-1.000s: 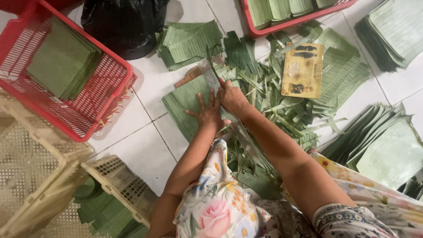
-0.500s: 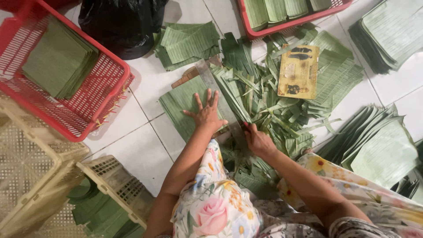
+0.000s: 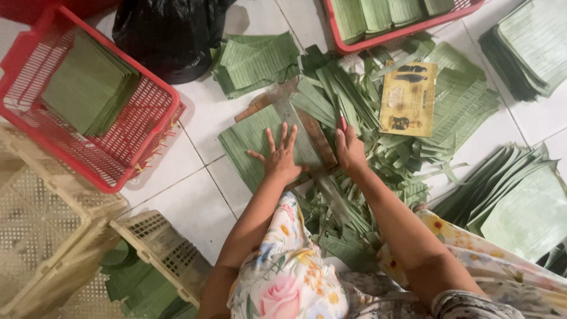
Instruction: The person sits on the floor trimming banana leaves. They place a leaf on a wooden board, align a yellow card template over it, and cut off the excess edges with a red-handled knife, then stack the trimmed leaf with finished piles and place trimmed leaves into red baskets.
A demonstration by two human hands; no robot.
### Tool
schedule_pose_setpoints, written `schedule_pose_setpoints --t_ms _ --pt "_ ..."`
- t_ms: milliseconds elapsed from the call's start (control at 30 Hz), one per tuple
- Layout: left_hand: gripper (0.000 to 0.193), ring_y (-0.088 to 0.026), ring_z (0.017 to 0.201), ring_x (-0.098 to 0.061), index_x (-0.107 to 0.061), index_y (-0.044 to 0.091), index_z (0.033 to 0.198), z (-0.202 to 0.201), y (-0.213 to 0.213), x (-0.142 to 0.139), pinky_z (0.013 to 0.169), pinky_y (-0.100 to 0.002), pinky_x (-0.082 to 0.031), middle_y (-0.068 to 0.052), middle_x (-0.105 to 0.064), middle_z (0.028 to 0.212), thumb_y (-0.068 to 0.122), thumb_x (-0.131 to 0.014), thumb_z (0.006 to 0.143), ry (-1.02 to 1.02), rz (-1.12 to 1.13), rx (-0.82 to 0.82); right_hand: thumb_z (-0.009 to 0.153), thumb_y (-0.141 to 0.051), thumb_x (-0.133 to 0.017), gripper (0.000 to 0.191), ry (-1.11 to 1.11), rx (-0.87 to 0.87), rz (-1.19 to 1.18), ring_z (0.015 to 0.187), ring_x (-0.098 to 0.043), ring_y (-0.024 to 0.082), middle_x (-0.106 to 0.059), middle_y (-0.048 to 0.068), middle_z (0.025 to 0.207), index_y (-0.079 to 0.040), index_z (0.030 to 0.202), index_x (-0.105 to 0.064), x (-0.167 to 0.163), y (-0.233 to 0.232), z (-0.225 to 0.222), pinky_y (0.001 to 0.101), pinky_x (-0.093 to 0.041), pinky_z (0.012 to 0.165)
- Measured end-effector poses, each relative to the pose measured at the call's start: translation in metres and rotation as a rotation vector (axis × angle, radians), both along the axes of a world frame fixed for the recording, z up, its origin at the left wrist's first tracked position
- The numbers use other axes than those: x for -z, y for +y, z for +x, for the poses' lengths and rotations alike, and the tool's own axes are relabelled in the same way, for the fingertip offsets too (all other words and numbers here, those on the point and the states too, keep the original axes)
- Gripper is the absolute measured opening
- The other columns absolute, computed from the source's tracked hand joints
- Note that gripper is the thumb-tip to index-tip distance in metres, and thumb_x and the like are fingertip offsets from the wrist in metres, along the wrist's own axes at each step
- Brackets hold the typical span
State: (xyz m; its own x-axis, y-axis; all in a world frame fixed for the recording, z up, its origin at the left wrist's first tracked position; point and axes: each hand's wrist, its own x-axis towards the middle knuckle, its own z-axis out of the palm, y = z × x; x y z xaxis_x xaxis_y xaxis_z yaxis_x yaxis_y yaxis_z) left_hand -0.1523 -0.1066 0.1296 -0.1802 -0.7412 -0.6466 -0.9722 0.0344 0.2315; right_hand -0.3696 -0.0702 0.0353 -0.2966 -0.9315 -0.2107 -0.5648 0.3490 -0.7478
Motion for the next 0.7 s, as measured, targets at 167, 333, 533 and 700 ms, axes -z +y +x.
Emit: schedule_pose_setpoints --t_ms 167,333,533,700 --pt "0.128 -0.034 0.158 0.015 0.008 0.041 0.163 0.005 0.0 0.012 0.1 -0.093 0.004 0.013 0.012 0.173 0.048 -0.085 0.076 0.007 -0.075 0.032 0.101 -0.048 -0.056 0.047 -0.291 -0.013 0.205 0.077 -0.071 0.045 -0.071 0.023 0.078 -0.002 0.099 -0.063 -0.016 0.017 0.015 0.0491 -0.056 0.068" --pt "0.127 -0.033 0.159 0.015 0.006 0.042 0.161 0.009 0.002 0.008 0.103 -0.093 0.004 0.014 0.011 0.172 0.054 -0.085 0.074 0.041 -0.049 -0.002 0.102 -0.051 -0.055 0.049 -0.063 -0.305 0.248 0.08 -0.071 0.041 -0.071 0.022 0.079 -0.003 0.103 -0.063 -0.026 0.018 0.017 0.0489 -0.054 0.073" --pt "0.128 -0.033 0.159 0.014 0.006 0.042 0.162 0.012 0.003 0.004 0.102 -0.093 0.004 0.014 0.01 0.173 0.055 -0.085 0.073 0.042 -0.074 0.011 0.103 -0.045 -0.049 0.045 0.013 -0.256 0.156 0.083 -0.066 0.051 -0.069 0.029 0.084 -0.006 0.124 -0.05 -0.024 -0.002 0.025 0.0573 -0.049 0.075" --pt "0.128 -0.034 0.159 0.014 0.007 0.042 0.162 0.014 0.004 0.005 0.101 -0.094 0.005 0.013 0.009 0.173 0.057 -0.085 0.073 0.034 -0.062 0.02 0.106 -0.046 -0.05 0.042 -0.115 0.12 0.101 0.078 -0.071 0.038 -0.07 0.021 0.087 -0.005 0.117 -0.055 -0.028 -0.029 0.016 0.05 -0.055 0.072"
